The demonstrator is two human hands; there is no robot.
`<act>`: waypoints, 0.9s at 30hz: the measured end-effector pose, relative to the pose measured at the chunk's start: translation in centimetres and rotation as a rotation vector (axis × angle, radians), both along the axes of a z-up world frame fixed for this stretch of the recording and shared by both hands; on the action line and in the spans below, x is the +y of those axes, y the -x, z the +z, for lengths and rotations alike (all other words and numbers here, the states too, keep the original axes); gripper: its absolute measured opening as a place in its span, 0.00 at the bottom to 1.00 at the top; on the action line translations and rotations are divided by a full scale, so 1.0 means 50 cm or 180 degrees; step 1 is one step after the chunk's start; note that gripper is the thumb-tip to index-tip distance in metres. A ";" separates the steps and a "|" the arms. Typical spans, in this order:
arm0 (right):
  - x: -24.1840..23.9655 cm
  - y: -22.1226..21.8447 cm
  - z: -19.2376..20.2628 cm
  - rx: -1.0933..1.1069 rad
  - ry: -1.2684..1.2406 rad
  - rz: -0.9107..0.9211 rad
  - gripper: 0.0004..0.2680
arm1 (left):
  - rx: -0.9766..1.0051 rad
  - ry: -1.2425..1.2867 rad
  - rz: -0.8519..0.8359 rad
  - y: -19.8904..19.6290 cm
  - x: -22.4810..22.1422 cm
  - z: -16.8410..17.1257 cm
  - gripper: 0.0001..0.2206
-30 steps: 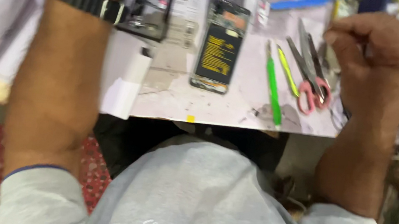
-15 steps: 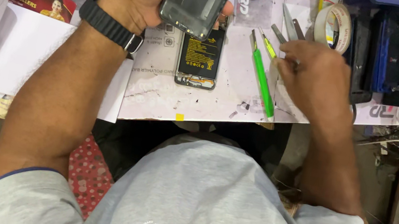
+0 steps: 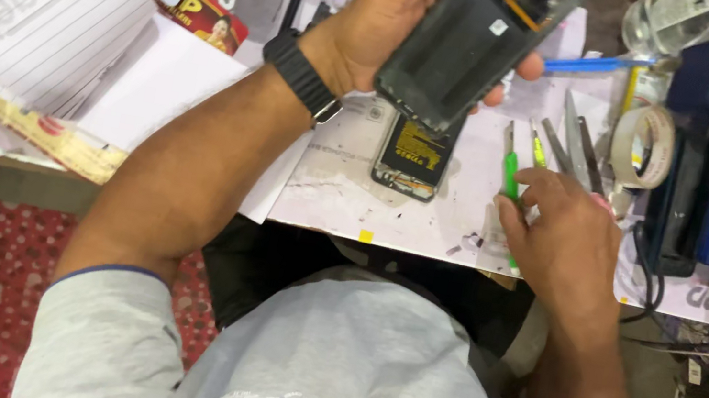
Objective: The person brushes the internal frame of a mobile phone while holding it, sprays cleaning liquid from a bottle, and uses a green tube to apply a substance to the edges of the frame and a small circuit board.
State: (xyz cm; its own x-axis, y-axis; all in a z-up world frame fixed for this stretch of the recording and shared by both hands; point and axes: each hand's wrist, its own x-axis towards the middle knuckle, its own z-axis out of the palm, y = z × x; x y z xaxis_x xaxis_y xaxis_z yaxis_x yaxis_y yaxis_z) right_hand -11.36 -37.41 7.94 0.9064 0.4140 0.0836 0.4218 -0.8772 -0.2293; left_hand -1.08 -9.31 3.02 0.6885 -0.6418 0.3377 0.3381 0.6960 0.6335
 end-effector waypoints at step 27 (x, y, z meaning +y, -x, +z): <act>0.039 -0.263 -0.025 -0.1304 0.1051 0.0759 0.03 | 0.0035 -0.0324 0.0043 -0.002 0.005 0.000 0.31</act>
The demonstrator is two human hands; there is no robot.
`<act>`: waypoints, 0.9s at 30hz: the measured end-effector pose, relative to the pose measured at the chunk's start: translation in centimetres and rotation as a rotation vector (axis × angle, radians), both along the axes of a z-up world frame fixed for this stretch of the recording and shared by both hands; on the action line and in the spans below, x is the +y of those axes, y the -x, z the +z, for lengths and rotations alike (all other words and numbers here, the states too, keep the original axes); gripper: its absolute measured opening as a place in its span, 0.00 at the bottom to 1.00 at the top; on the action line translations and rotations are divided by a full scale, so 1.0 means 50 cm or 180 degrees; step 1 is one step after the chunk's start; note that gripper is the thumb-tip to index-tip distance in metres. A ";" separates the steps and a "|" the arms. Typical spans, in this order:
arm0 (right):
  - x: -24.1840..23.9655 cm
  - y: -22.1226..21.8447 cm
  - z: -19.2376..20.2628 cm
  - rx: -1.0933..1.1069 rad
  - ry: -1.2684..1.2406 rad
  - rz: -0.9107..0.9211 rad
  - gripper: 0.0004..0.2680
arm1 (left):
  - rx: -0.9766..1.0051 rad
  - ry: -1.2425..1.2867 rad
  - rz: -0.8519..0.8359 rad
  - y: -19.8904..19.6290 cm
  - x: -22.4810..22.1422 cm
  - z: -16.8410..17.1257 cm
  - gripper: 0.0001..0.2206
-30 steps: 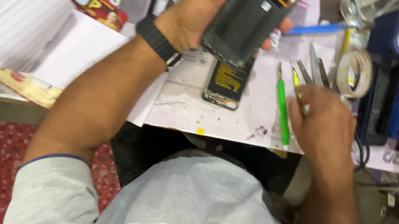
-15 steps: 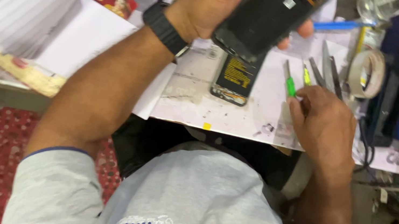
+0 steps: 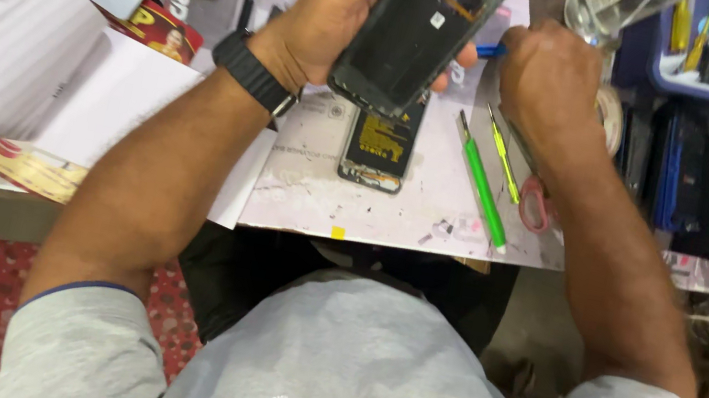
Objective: The person brushes the internal frame of a mobile phone while holding it, sprays cleaning liquid from a bottle, and uses a green tube to apply a substance to the edges of the frame and a small circuit board.
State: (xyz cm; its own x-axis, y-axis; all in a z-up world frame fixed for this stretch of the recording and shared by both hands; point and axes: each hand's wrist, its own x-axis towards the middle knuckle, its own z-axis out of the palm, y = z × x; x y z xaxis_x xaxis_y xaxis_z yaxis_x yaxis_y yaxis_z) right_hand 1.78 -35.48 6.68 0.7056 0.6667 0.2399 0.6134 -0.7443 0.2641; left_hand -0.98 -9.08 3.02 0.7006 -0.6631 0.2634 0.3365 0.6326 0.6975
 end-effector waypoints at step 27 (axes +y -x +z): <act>-0.015 0.173 0.039 0.0083 -0.0768 0.0653 0.08 | -0.0031 0.0128 -0.0162 -0.006 0.008 0.003 0.31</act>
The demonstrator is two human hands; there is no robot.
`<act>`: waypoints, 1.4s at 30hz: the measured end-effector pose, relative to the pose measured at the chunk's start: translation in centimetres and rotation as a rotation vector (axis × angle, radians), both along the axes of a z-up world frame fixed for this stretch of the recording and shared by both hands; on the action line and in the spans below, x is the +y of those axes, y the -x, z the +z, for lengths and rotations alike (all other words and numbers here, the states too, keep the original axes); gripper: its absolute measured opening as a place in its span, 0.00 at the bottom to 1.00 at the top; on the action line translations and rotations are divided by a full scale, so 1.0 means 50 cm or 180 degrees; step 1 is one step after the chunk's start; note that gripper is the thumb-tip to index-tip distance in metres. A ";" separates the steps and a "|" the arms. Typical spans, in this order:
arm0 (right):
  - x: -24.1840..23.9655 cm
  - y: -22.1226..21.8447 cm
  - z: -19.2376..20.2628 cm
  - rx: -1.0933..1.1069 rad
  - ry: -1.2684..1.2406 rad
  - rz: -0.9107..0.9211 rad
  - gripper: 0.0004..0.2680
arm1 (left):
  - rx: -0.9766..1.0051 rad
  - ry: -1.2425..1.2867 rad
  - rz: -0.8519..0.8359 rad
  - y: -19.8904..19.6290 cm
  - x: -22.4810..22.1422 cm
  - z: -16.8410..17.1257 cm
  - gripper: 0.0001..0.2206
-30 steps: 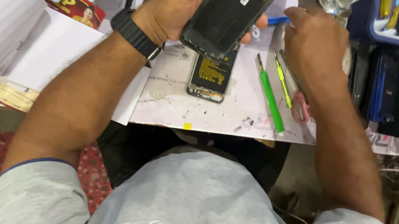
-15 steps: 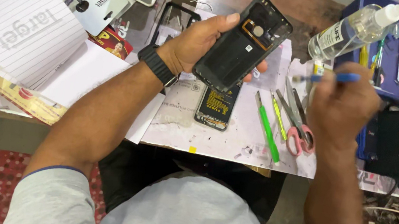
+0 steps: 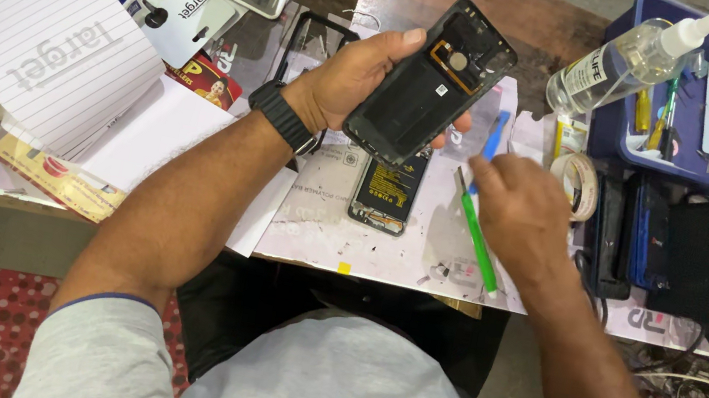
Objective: The person brushes the internal frame of a mobile phone while holding it, sprays cleaning liquid from a bottle, and uses a green tube to apply a substance to the edges of the frame and a small circuit board.
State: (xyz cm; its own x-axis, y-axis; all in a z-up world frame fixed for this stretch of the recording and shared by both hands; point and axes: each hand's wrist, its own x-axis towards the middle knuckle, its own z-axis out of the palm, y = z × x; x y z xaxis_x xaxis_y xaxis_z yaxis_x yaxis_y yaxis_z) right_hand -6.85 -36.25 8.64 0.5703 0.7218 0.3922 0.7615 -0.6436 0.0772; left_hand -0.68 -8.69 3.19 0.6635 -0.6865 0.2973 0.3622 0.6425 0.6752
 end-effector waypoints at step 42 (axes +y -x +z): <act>0.061 -0.088 -0.072 0.1376 -0.0306 -0.1387 0.17 | -0.0030 -0.0061 0.0048 0.001 0.000 -0.009 0.28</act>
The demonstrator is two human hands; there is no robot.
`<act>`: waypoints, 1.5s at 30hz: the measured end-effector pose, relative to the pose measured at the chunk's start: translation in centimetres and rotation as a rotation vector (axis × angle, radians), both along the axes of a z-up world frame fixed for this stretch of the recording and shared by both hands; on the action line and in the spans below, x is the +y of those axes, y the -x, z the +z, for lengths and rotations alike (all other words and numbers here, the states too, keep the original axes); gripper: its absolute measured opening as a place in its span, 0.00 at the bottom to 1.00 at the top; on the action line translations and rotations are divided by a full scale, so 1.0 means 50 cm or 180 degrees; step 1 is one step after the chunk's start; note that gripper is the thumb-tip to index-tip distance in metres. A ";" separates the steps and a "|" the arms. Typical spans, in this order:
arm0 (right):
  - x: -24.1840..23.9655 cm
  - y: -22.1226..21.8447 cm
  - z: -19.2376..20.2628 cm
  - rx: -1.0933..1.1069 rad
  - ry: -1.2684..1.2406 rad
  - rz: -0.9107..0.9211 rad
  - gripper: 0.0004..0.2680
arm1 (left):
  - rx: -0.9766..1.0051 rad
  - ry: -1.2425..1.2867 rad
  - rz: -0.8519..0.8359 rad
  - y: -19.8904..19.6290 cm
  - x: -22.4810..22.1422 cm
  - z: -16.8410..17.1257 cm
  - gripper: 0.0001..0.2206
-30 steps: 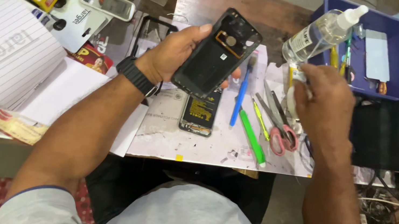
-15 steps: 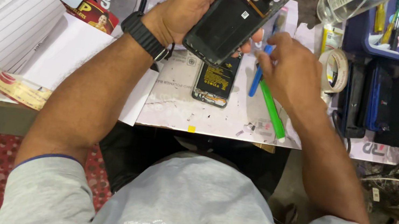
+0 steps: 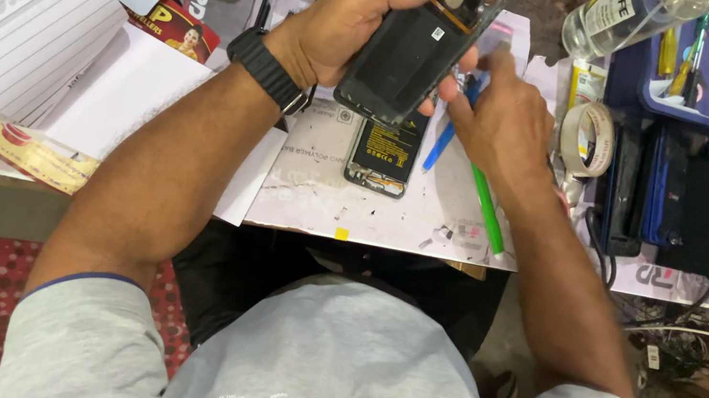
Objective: The person brushes the internal frame of a mobile phone while holding it, sprays cleaning liquid from a bottle, and uses a green tube to apply a substance to the edges of the frame and a small circuit board.
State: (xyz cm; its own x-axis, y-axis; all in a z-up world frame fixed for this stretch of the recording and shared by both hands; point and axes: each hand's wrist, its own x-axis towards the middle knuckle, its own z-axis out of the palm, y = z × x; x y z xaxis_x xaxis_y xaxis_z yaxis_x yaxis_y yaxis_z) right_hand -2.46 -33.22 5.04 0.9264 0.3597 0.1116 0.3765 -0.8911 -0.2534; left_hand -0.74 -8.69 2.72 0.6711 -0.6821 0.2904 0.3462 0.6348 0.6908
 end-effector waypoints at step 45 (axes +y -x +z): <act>-0.113 0.019 0.133 -0.0987 -0.0679 0.1633 0.08 | 0.0011 -0.0270 -0.0277 0.011 0.008 0.038 0.32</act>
